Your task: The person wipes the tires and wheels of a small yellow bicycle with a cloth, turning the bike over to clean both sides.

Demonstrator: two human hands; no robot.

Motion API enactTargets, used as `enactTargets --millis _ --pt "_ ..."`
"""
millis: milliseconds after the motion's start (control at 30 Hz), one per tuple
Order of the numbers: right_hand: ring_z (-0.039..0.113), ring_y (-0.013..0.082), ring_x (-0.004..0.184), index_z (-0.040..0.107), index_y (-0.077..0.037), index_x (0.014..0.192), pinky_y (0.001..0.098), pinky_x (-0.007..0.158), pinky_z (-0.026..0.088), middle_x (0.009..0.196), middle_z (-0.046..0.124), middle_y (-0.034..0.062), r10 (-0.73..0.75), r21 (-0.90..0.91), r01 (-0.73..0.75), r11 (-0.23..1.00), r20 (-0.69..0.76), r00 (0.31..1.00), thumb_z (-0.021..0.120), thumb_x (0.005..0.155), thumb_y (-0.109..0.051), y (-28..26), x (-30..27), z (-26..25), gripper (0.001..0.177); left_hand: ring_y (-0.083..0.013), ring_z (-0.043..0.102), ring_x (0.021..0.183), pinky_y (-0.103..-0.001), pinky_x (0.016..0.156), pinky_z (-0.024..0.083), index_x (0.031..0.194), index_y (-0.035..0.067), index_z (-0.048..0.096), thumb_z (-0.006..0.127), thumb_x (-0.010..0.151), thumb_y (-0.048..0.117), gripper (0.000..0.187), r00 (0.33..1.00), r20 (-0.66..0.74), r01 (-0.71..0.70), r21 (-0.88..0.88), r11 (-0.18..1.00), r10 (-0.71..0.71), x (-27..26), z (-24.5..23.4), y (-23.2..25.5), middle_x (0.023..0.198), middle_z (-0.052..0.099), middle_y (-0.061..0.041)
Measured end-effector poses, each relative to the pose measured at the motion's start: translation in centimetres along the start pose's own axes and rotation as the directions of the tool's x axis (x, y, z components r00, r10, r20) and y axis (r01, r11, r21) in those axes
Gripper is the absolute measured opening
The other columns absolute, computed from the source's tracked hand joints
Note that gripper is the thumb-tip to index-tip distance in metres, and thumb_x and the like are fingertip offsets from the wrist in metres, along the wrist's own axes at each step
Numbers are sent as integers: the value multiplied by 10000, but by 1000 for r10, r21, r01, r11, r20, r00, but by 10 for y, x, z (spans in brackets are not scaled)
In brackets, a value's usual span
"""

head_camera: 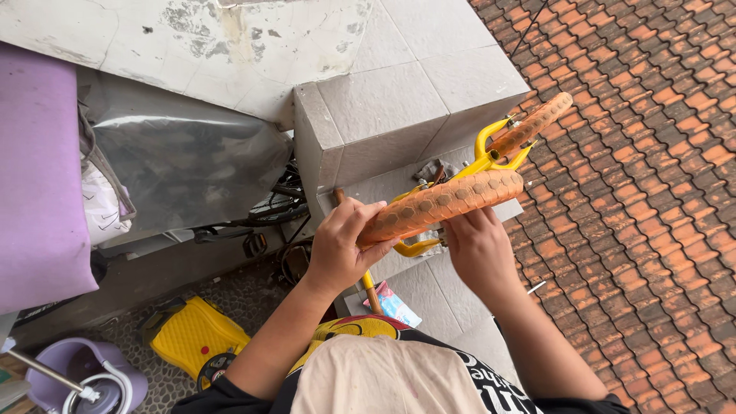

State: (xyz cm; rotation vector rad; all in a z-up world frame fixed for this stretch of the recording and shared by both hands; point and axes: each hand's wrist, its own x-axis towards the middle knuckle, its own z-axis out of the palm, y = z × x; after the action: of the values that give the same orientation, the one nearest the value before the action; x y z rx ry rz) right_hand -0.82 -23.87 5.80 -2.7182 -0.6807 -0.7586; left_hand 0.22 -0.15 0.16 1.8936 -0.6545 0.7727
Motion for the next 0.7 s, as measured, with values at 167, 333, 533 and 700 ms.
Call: enactTargets --millis 167,333,533,700 --pt "670 308 861 728 -16 922 399 769 545 922 672 115 101 223 -112 968 60 993 723 838 -15 10 -3 -11 84 -265 678 886 -395 752 548 1264 105 597 822 873 374 525 997 10 79 -1 997 -79 1 -3 -5 1001 636 -82" --pt "675 292 810 730 -2 942 370 738 551 943 693 125 166 252 -121 960 -167 972 754 875 2 1 0 14 71 -275 675 881 -396 747 547 1263 92 600 827 878 350 516 997 9 74 -17 997 -74 3 -5 -2 1001 629 -87" --pt "649 296 876 748 -8 969 398 794 534 936 688 119 63 218 -23 976 -177 982 757 860 -15 -6 -6 18 110 -291 678 902 -399 761 550 1260 79 599 821 880 325 504 998 6 68 -22 997 -68 3 -7 -4 1020 631 -98" --pt "643 271 837 771 -32 986 386 765 535 902 673 100 88 63 -79 995 -150 985 738 896 -7 9 -5 14 98 -278 693 900 -387 753 558 1247 88 607 825 890 327 481 995 3 100 -36 994 -100 1 -5 -6 1019 637 -93"
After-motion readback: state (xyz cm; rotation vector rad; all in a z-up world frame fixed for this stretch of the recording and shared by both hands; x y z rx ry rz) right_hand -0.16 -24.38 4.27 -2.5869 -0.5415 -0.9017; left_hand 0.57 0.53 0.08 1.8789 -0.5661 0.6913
